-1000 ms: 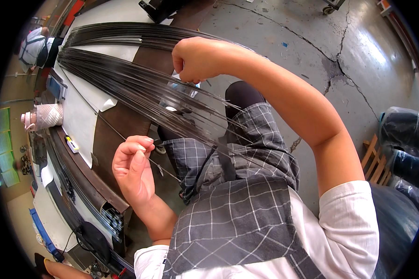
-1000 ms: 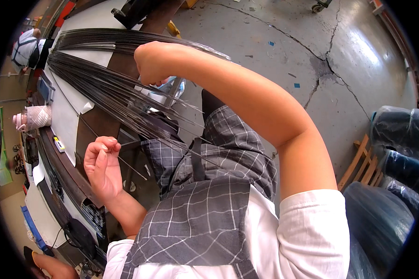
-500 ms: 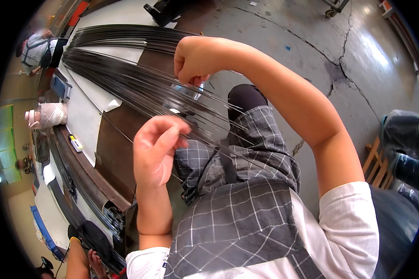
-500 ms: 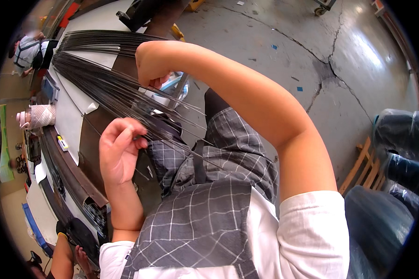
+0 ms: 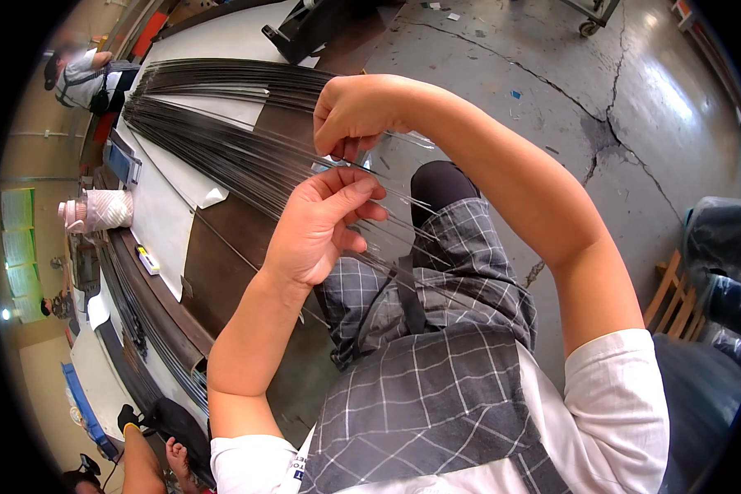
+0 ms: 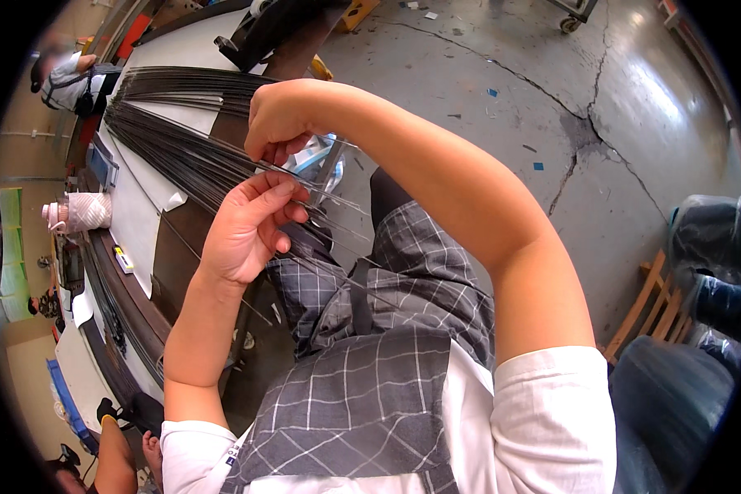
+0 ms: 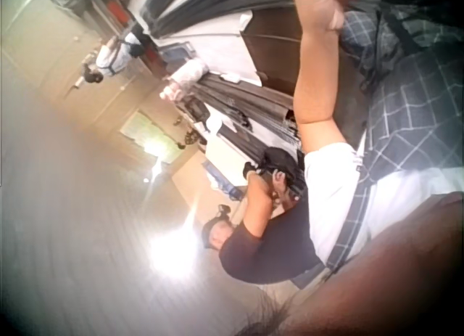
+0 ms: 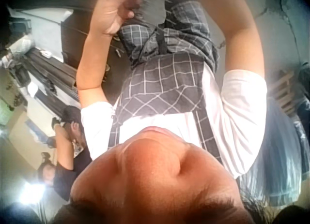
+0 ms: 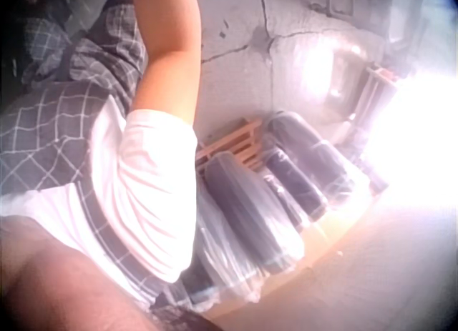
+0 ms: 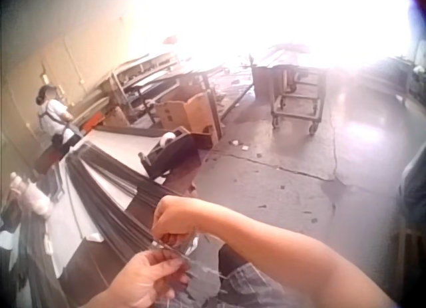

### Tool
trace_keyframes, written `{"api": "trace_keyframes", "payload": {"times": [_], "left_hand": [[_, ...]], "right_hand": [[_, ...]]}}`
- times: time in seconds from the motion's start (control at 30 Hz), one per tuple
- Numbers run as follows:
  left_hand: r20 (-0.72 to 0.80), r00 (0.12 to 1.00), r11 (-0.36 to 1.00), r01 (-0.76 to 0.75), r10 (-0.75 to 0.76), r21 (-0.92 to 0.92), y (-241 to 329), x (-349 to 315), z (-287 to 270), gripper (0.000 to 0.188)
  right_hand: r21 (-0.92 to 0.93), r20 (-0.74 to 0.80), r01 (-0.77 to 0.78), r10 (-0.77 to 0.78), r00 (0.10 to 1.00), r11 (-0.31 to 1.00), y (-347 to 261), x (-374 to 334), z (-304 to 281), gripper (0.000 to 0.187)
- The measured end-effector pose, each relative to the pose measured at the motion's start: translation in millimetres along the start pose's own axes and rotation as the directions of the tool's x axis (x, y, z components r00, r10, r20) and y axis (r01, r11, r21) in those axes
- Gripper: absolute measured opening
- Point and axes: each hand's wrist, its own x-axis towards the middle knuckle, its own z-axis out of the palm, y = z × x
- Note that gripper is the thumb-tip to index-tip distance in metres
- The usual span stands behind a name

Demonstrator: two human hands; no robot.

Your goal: The person gathers a bundle of long thin rods, wraps a small piece of tape around them to secure the bundle, and places the bundle on the table. The process is repeated multiple times throughout the clip.

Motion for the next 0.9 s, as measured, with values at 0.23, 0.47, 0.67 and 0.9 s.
{"api": "trace_keyframes", "payload": {"times": [0.23,0.47,0.67,0.9], "left_hand": [[-0.009,1.000,0.999,0.023,-0.023,-0.033,-0.6,3.0,-2.0,0.014],[-0.016,0.998,0.997,0.053,-0.054,-0.061,1.2,6.1,-6.2,0.014],[-0.024,0.997,0.995,0.078,-0.079,-0.056,2.9,8.1,-5.7,0.014],[-0.028,0.996,0.996,0.086,-0.087,-0.040,2.2,9.7,-6.0,0.014]], "right_hand": [[0.001,0.007,0.008,-0.008,1.000,1.000,4.8,3.8,-0.1,0.013],[-0.009,0.005,0.007,-0.007,1.000,1.000,4.9,5.1,1.0,0.013],[-0.038,0.001,0.008,-0.008,1.000,0.999,6.3,7.0,1.0,0.013],[0.003,-0.010,0.022,-0.022,1.000,1.000,6.8,6.0,1.7,0.013]]}}
